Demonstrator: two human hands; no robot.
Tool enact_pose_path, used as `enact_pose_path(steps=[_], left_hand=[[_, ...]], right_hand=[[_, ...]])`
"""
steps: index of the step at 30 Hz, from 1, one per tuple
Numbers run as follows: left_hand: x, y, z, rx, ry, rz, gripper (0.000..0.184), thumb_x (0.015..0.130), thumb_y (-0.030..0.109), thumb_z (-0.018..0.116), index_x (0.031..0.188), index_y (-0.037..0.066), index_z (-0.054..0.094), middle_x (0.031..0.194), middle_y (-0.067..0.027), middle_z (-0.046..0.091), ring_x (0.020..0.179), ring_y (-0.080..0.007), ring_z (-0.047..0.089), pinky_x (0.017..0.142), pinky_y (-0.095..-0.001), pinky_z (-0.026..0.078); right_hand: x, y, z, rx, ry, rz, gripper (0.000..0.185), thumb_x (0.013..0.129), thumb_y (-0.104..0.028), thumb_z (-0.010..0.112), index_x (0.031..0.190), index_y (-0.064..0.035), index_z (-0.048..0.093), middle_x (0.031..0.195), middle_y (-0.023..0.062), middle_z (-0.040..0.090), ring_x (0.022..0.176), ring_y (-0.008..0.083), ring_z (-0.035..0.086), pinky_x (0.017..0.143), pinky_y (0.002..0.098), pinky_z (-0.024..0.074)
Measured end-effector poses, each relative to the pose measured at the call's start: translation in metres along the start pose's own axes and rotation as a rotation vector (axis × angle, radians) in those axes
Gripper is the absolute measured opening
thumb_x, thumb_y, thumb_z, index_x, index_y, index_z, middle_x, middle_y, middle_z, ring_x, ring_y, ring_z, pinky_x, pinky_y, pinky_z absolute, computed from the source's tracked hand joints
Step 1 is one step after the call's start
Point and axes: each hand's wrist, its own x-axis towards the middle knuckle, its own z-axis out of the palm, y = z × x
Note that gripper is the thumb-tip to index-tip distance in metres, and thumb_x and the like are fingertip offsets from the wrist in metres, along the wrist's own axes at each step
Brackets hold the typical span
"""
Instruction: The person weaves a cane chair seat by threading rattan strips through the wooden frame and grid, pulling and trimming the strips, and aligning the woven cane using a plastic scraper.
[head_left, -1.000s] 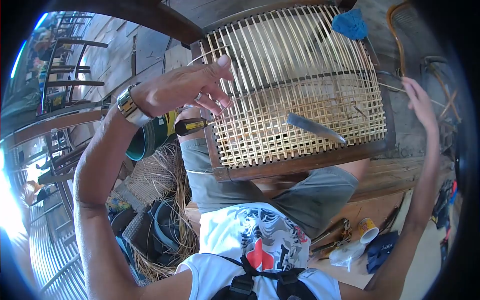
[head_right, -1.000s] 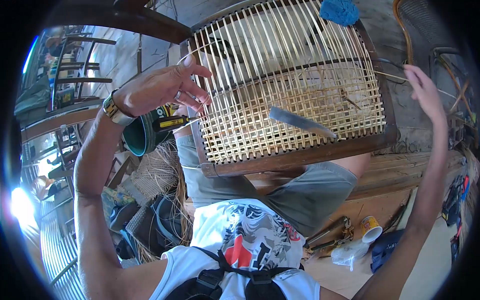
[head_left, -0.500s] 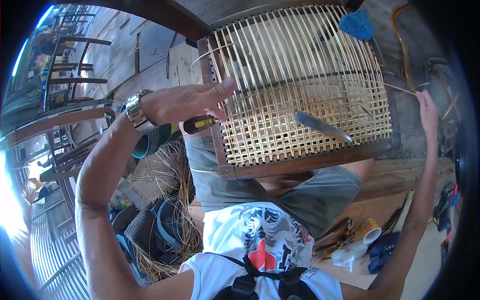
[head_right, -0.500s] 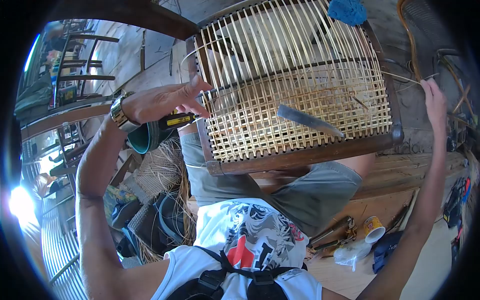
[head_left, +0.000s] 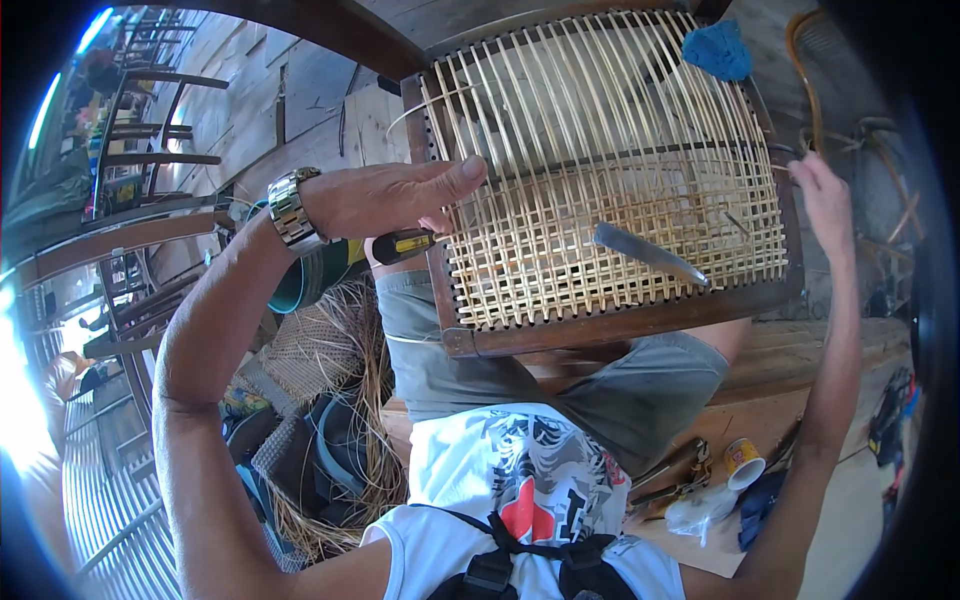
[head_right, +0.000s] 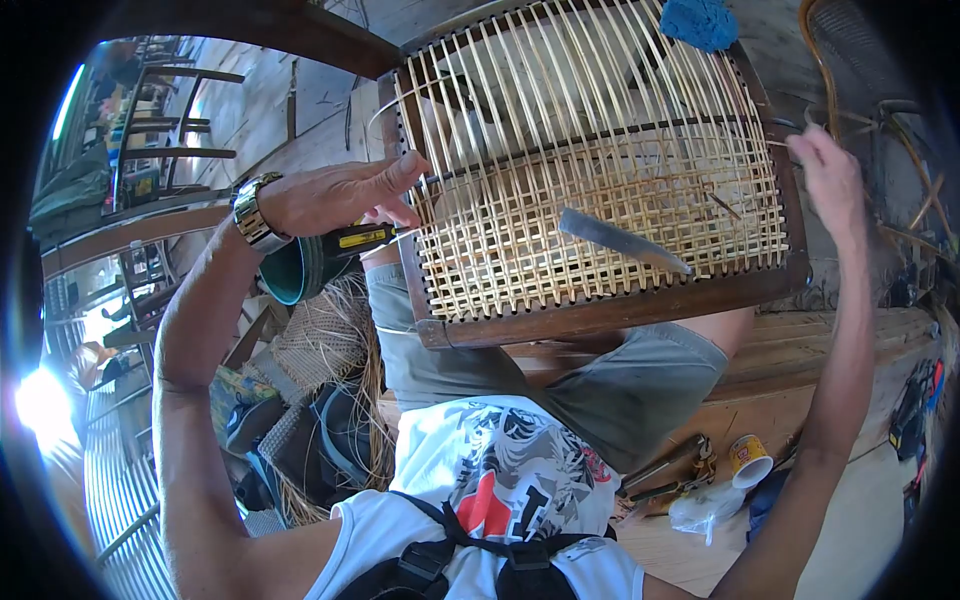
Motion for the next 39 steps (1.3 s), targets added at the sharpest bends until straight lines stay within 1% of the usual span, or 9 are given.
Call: enact_pose_path(steps=[10, 15, 21, 23, 26, 32, 34, 35, 39], left_hand=[[-0.003, -0.032, -0.001, -0.112, 0.033, 0.018, 0.11, 0.09, 0.085, 0.016, 0.149, -0.005, 0.039, 0.127, -0.0185, 0.068, 0.114, -0.0279, 0.067, 0.097, -0.0398, 0.053], [-0.036, -0.088, 0.009, -0.47, 0.511, -0.015, 0.057, 0.105, 0.051, 0.047, 0.139, 0.006, 0.054, 0.126, -0.0093, 0.066, 0.097, -0.0117, 0.068, 0.084, -0.0256, 0.053], [0.006, -0.133, 0.071, -0.519, 0.594, 0.075, 0.047, 0.103, 0.041, 0.057, 0.127, 0.001, 0.06, 0.092, -0.0021, 0.065, 0.079, -0.0096, 0.06, 0.07, -0.0258, 0.049], [0.024, -0.131, 0.08, -0.407, 0.627, 0.184, 0.042, 0.102, 0.039, 0.059, 0.117, 0.0, 0.065, 0.088, -0.0068, 0.066, 0.078, -0.0145, 0.06, 0.073, -0.0302, 0.049], [0.028, -0.123, 0.073, -0.257, 0.568, 0.114, 0.037, 0.102, 0.033, 0.059, 0.085, 0.001, 0.065, 0.067, -0.002, 0.057, 0.067, -0.0078, 0.053, 0.059, -0.0303, 0.045], [0.017, -0.185, 0.059, -0.149, 0.762, -0.148, 0.042, 0.097, 0.039, 0.062, 0.082, 0.002, 0.072, 0.058, -0.0048, 0.06, 0.057, -0.0154, 0.057, 0.056, -0.0351, 0.043], [0.025, -0.287, 0.056, 0.343, 0.956, -0.363, 0.039, 0.098, 0.04, 0.062, 0.091, 0.003, 0.074, 0.064, -0.008, 0.068, 0.062, -0.0273, 0.063, 0.062, -0.0417, 0.048], [0.016, -0.306, 0.061, 0.299, 1.035, -0.239, 0.039, 0.099, 0.037, 0.062, 0.11, 0.0, 0.069, 0.102, -0.0183, 0.073, 0.074, -0.0385, 0.065, 0.071, -0.0465, 0.051], [-0.028, -0.212, 0.109, 0.146, 1.528, -0.086, 0.04, 0.101, 0.025, 0.062, 0.13, -0.002, 0.055, 0.136, -0.0195, 0.053, 0.089, -0.0268, 0.065, 0.075, -0.037, 0.052]], right_hand=[[0.002, 0.066, -0.022, 0.038, 0.034, 0.016, 0.042, 0.103, -0.04, 0.057, 0.091, 0.0, 0.051, 0.074, 0.009, 0.046, 0.072, 0.0218, 0.039, 0.071, 0.0343, 0.0409], [0.005, 0.086, -0.006, -0.086, 0.01, 0.019, 0.042, 0.104, -0.041, 0.054, 0.117, -0.0021, 0.063, 0.106, 0.0142, 0.069, 0.098, 0.0265, 0.065, 0.09, 0.0349, 0.0476], [0.011, -0.005, -0.01, -0.086, 0.159, -0.135, 0.045, 0.101, -0.035, 0.059, 0.138, -0.0086, 0.057, 0.133, 0.0147, 0.064, 0.125, 0.0279, 0.059, 0.106, 0.0357, 0.0434], [0.012, -0.027, -0.012, 0.165, -0.199, -0.017, 0.045, 0.1, -0.032, 0.061, 0.139, -0.0105, 0.057, 0.129, 0.0141, 0.065, 0.118, 0.0247, 0.062, 0.103, 0.0351, 0.0456], [0.03, -0.014, -0.018, 0.191, -0.477, 0.012, 0.028, 0.102, -0.032, 0.059, 0.093, -0.0049, 0.06, 0.077, -0.001, 0.056, 0.066, 0.0103, 0.054, 0.059, 0.0304, 0.0447], [0.06, -0.015, -0.016, -0.075, -0.217, -0.234, 0.022, 0.099, -0.025, 0.061, 0.093, -0.0041, 0.064, 0.089, 0.0031, 0.06, 0.079, 0.0174, 0.057, 0.07, 0.031, 0.0467], [0.065, -0.003, 0.001, -0.118, -0.152, -0.284, 0.019, 0.099, -0.024, 0.062, 0.104, -0.006, 0.065, 0.1, 0.0057, 0.061, 0.087, 0.0217, 0.059, 0.076, 0.0321, 0.0483], [0.056, -0.007, 0.006, -0.097, 0.124, -0.314, 0.024, 0.098, -0.029, 0.062, 0.112, -0.0084, 0.065, 0.107, 0.0082, 0.061, 0.093, 0.0262, 0.061, 0.082, 0.0358, 0.0488], [-0.025, -0.013, 0.002, -0.061, 0.529, -0.022, 0.046, 0.097, -0.04, 0.064, 0.131, -0.0091, 0.059, 0.127, 0.0155, 0.06, 0.113, 0.0311, 0.063, 0.098, 0.0392, 0.048]])
